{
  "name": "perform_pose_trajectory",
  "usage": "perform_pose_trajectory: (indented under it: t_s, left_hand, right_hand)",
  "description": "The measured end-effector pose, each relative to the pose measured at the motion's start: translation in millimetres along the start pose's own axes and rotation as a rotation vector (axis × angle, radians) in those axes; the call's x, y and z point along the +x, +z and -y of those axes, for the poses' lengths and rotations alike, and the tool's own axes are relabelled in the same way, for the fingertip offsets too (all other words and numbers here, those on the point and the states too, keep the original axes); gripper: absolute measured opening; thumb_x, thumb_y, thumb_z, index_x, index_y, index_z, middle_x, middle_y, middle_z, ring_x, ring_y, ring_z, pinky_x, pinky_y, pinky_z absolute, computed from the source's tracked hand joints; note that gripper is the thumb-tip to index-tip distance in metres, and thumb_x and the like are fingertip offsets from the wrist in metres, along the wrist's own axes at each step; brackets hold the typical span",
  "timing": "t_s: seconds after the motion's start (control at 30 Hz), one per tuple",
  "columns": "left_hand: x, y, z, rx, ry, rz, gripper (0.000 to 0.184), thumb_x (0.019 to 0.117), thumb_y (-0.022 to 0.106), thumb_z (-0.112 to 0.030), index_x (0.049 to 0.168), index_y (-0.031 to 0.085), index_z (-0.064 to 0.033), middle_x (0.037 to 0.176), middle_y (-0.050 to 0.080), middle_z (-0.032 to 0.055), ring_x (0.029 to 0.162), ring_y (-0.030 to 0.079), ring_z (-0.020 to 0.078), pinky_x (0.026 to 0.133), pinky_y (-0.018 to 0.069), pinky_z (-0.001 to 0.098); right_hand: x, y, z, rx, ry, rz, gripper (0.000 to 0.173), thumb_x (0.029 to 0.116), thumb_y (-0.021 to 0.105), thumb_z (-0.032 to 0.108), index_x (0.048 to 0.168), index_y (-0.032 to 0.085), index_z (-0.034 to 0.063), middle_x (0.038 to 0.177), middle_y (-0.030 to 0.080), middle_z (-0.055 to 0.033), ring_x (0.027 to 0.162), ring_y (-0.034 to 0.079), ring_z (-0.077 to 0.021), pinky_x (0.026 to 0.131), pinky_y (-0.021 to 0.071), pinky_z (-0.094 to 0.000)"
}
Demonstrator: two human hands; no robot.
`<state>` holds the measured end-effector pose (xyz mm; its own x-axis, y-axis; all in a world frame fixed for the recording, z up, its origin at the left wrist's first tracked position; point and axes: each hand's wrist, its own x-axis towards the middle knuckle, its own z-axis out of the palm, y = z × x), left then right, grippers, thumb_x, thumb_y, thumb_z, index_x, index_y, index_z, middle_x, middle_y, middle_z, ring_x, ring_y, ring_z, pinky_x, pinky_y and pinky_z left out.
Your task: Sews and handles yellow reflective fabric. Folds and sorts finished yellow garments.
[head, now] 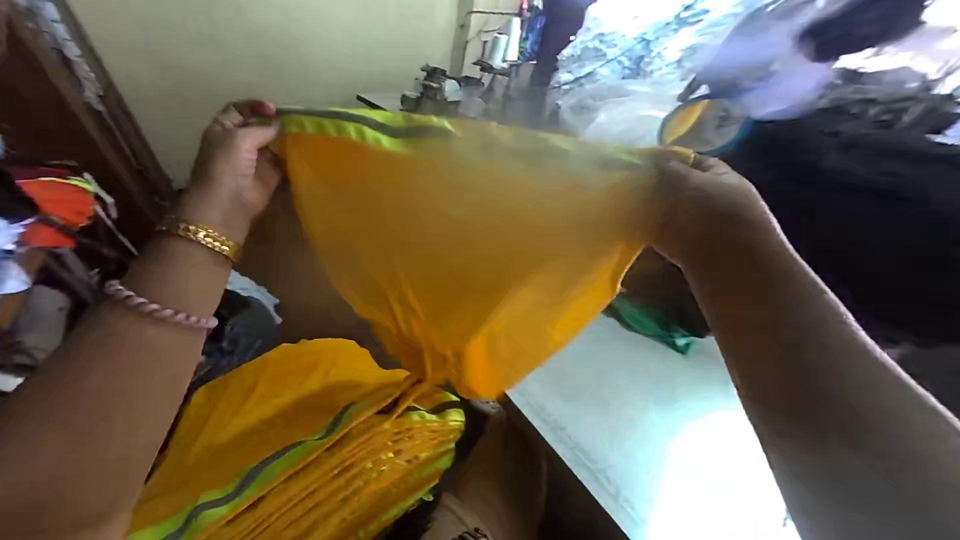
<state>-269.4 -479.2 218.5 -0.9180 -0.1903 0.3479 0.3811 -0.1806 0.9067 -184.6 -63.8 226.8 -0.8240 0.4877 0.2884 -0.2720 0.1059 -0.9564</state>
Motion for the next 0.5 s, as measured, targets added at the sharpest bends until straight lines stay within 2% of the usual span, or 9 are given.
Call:
perform_pose_trajectory:
  t_s: [0.1, 0.17, 0.23, 0.3, 0.37, 0.43, 0.5]
  left_hand:
    - [-4, -62, -29, 0.033, 0.11, -0.055, 0.025, 0.1028, 0.047, -0.004, 0.125, 0.047, -0.0165, 0.104, 0.064, -0.0041, 0.093, 0.067, 0.0097, 0.084, 0.0581, 0.0318]
    - [-25, -111, -37, 0.101, 0.157, -0.088, 0.027, 0.102, 0.047, -0.003, 0.125, 0.047, -0.0171, 0.109, 0.065, -0.0044, 0.1, 0.068, 0.0115, 0.089, 0.0584, 0.0346]
    - [-63, -162, -37, 0.254, 0.13, -0.119, 0.032, 0.1024, 0.048, -0.004, 0.131, 0.047, -0.0172, 0.116, 0.064, -0.0047, 0.103, 0.067, 0.0111, 0.091, 0.0588, 0.0351]
    - [-117, -204, -31, 0.467, 0.02, -0.187, 0.043, 0.1009, 0.053, -0.006, 0.142, 0.044, -0.0175, 0.119, 0.06, -0.0047, 0.1, 0.066, 0.0065, 0.085, 0.0594, 0.0302]
    - [-181, -236, -20, 0.616, -0.14, -0.233, 0.049, 0.0992, 0.056, -0.004, 0.144, 0.045, -0.02, 0.123, 0.061, -0.0018, 0.095, 0.067, 0.0065, 0.077, 0.0604, 0.0283]
    - [-242, -262, -7, 0.732, -0.366, -0.207, 0.06, 0.0962, 0.058, -0.002, 0.15, 0.04, -0.0188, 0.136, 0.057, 0.0083, 0.102, 0.065, 0.0193, 0.077, 0.0572, 0.0385]
    - [-289, -291, 11, 0.851, -0.531, -0.052, 0.073, 0.0835, 0.067, -0.007, 0.151, 0.041, -0.0125, 0.14, 0.057, 0.0156, 0.115, 0.063, 0.0303, 0.086, 0.0569, 0.0497]
  right_hand:
    - [-14, 54, -2, 0.12, -0.086, 0.141, 0.022, 0.1083, 0.049, 0.022, 0.126, 0.053, 0.0093, 0.1, 0.069, 0.0009, 0.089, 0.071, -0.0094, 0.081, 0.0616, -0.0321]
    - [-32, 80, -21, 0.152, -0.072, 0.286, 0.025, 0.1083, 0.048, 0.02, 0.13, 0.048, 0.0067, 0.105, 0.068, -0.0022, 0.092, 0.07, -0.0118, 0.083, 0.0615, -0.035]
    - [-60, 99, -48, 0.032, 0.028, 0.383, 0.034, 0.1071, 0.05, 0.022, 0.137, 0.044, 0.0061, 0.106, 0.065, -0.0046, 0.088, 0.069, -0.0112, 0.079, 0.0616, -0.0345]
    - [-87, 111, -86, -0.096, 0.138, 0.46, 0.039, 0.1033, 0.058, 0.02, 0.137, 0.045, 0.0043, 0.105, 0.064, -0.0091, 0.083, 0.067, -0.0137, 0.075, 0.0604, -0.0362]
    - [-114, 114, -128, -0.213, 0.236, 0.555, 0.045, 0.0997, 0.064, 0.017, 0.138, 0.046, 0.0029, 0.106, 0.064, -0.0136, 0.083, 0.066, -0.0188, 0.075, 0.0589, -0.0405]
    - [-143, 110, -157, -0.312, 0.325, 0.648, 0.045, 0.0984, 0.067, 0.013, 0.138, 0.047, 0.0032, 0.105, 0.065, -0.0165, 0.084, 0.066, -0.0245, 0.074, 0.058, -0.0457]
    - [-162, 99, -176, -0.432, 0.345, 0.753, 0.047, 0.0975, 0.069, 0.014, 0.137, 0.047, 0.0033, 0.105, 0.067, -0.0181, 0.084, 0.067, -0.028, 0.073, 0.0578, -0.0488]
